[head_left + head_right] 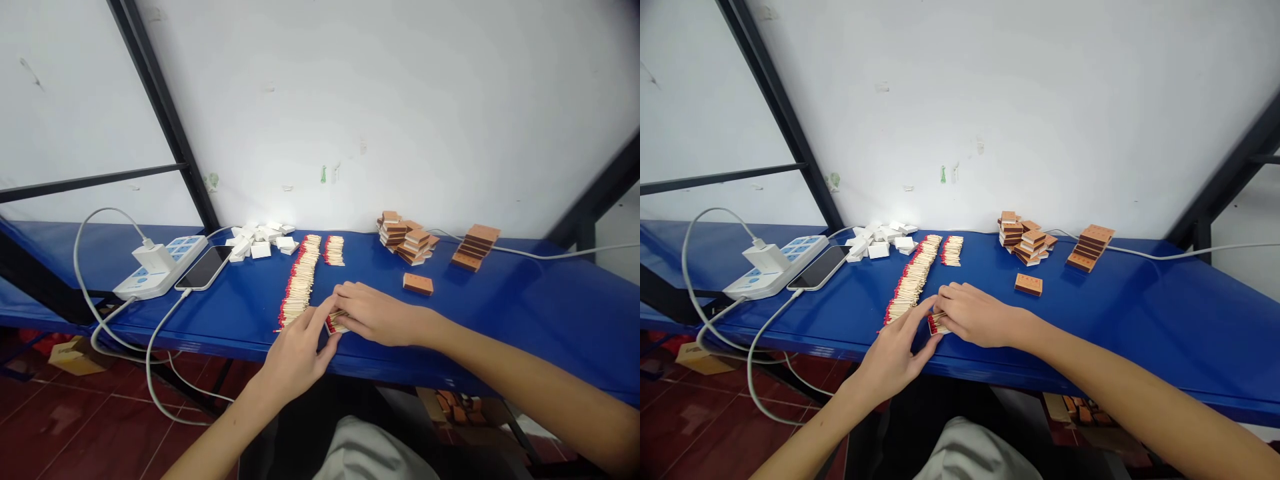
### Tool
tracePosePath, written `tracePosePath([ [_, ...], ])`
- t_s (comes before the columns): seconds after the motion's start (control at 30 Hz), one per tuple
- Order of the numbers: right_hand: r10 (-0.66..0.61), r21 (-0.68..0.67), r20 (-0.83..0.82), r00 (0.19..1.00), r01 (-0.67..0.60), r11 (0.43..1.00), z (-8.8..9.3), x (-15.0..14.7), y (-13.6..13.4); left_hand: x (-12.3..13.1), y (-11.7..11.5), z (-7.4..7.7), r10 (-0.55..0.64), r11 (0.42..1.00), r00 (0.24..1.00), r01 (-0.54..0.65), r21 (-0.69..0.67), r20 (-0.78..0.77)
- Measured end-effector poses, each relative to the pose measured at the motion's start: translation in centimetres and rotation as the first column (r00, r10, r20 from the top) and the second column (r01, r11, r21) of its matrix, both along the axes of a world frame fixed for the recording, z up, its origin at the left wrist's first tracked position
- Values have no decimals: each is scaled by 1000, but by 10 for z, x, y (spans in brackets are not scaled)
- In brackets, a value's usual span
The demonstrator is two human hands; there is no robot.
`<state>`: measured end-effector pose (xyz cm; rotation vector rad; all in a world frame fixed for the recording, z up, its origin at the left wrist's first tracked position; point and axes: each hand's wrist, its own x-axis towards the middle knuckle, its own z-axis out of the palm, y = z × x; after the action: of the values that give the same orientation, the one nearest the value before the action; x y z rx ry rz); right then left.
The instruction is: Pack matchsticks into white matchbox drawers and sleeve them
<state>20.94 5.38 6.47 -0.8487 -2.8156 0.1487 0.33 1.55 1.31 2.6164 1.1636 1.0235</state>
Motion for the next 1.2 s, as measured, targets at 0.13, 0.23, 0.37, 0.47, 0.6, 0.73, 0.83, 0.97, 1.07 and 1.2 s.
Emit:
tracePosePath([
  [0.13,3,-72,-32,999,-5,997,5,1,2,1,0,3,4,1000,1000,-4,-3,-1],
  [0.23,-9,-160,-83,997,-5,987,6,4,4,2,0,4,8,1000,1000,-8,-3,9],
  [0.37,-42,-228,-125,991,12,974,7,6,5,1,-1,2,20,1000,1000,-20,17,0],
  [0.47,-39,-221,-155,987,4,975,7,6,7,0,0,1,28,999,1000,-28,30,-12],
  [0.6,-43,-221,-188,981,0,975,6,4,10,0,1,0,6,999,1000,-6,39,-1],
  [0.73,-93,-288,-222,971,26,957,5,5,12,1,2,0,-21,1000,1000,21,20,2],
  [0.83,-99,-344,-237,966,12,939,5,7,14,0,2,1,-21,1000,999,21,-3,-48],
  [0.97,-73,-339,-239,968,-13,941,4,9,17,-1,1,1,-19,1000,995,17,-19,-96],
  [1.07,-72,-325,-239,968,-10,946,1,8,18,-1,1,2,-9,1000,997,7,-23,-79],
  [1.2,-89,-287,-237,968,18,958,-2,6,17,0,0,4,-3,998,998,-1,-57,-58],
])
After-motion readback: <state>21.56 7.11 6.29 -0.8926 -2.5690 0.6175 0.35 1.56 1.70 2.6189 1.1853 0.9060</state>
